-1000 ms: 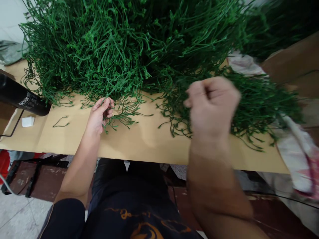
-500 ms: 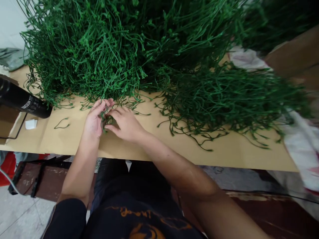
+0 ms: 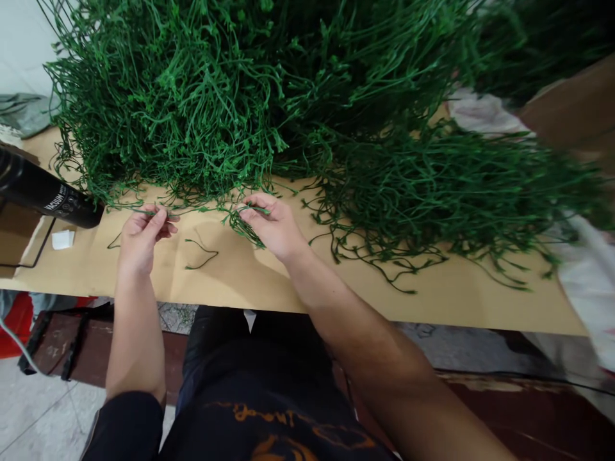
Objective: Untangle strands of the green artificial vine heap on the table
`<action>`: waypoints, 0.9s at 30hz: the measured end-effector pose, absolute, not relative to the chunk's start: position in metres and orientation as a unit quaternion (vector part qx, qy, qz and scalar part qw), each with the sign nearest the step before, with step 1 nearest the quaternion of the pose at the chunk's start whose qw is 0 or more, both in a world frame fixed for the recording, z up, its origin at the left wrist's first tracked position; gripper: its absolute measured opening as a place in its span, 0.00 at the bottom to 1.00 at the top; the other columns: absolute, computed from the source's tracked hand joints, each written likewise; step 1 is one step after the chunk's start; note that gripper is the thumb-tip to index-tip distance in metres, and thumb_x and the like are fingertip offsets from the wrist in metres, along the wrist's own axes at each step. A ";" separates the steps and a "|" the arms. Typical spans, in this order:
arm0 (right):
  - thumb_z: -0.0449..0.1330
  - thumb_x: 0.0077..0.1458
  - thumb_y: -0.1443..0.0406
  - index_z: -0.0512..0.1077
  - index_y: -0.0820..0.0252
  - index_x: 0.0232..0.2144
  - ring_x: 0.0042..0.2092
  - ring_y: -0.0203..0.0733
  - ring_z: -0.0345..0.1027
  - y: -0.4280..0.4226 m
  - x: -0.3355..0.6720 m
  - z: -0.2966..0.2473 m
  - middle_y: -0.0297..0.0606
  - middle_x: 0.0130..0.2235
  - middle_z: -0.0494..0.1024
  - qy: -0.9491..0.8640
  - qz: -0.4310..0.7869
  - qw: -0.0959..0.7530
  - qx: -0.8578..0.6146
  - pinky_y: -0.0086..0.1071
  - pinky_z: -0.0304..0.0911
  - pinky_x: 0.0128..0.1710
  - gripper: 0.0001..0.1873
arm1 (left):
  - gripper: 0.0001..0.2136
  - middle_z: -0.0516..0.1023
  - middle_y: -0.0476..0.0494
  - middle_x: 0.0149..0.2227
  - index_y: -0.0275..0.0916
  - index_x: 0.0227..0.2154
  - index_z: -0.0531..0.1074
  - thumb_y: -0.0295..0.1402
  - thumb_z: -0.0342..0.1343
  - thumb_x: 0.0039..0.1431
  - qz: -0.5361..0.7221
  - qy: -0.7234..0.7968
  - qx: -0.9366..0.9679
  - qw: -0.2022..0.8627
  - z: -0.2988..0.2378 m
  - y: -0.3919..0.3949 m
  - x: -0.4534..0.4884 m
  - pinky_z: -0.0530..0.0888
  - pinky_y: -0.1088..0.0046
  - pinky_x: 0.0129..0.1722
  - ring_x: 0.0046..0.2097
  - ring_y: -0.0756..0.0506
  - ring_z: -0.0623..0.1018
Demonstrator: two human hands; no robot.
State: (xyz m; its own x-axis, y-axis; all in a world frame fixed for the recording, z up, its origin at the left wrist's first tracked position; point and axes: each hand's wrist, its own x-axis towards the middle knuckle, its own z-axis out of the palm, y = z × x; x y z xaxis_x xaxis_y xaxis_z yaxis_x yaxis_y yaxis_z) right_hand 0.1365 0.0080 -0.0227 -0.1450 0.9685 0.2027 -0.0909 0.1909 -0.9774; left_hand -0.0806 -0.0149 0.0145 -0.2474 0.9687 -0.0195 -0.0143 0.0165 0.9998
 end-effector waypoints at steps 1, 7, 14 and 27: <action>0.62 0.45 0.57 0.67 0.59 0.26 0.28 0.31 0.59 0.008 0.137 -0.022 0.30 0.26 0.68 -0.554 0.509 0.536 -0.382 0.28 0.57 0.30 0.12 | 0.16 0.77 0.50 0.24 0.38 0.26 0.69 0.42 0.65 0.40 0.554 0.565 0.429 0.434 0.015 -0.016 -0.086 0.67 0.79 0.23 0.22 0.55 0.72; 0.64 0.41 0.54 0.64 0.57 0.24 0.24 0.28 0.52 0.011 0.140 -0.024 0.27 0.22 0.62 -0.454 0.532 0.597 -0.392 0.26 0.53 0.24 0.16 | 0.15 0.77 0.45 0.34 0.39 0.35 0.73 0.43 0.61 0.46 0.440 0.608 0.579 0.318 0.014 -0.034 -0.091 0.70 0.74 0.34 0.33 0.51 0.73; 0.66 0.37 0.55 0.64 0.58 0.23 0.24 0.27 0.53 0.009 0.133 -0.025 0.26 0.22 0.63 -0.438 0.546 0.590 -0.402 0.26 0.52 0.25 0.17 | 0.08 0.73 0.43 0.37 0.39 0.34 0.74 0.36 0.56 0.53 0.108 0.594 0.783 0.151 -0.010 -0.052 -0.064 0.67 0.59 0.49 0.45 0.42 0.71; 0.55 0.54 0.53 0.66 0.56 0.26 0.32 0.35 0.60 0.015 0.119 -0.043 0.32 0.25 0.65 -0.598 0.438 0.528 -0.416 0.32 0.61 0.32 0.14 | 0.10 0.76 0.55 0.32 0.35 0.31 0.71 0.37 0.51 0.55 0.431 0.436 0.756 0.230 0.086 -0.017 0.047 0.74 0.75 0.38 0.43 0.49 0.79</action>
State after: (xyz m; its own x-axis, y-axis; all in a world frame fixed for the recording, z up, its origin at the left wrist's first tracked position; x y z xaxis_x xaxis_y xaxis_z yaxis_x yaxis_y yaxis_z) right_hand 0.1189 0.0148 -0.0433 -0.0976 0.9588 0.2669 0.0344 0.2712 -0.9619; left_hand 0.0474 -0.0169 0.0863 0.2480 0.8578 0.4502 0.4610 -0.5133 0.7239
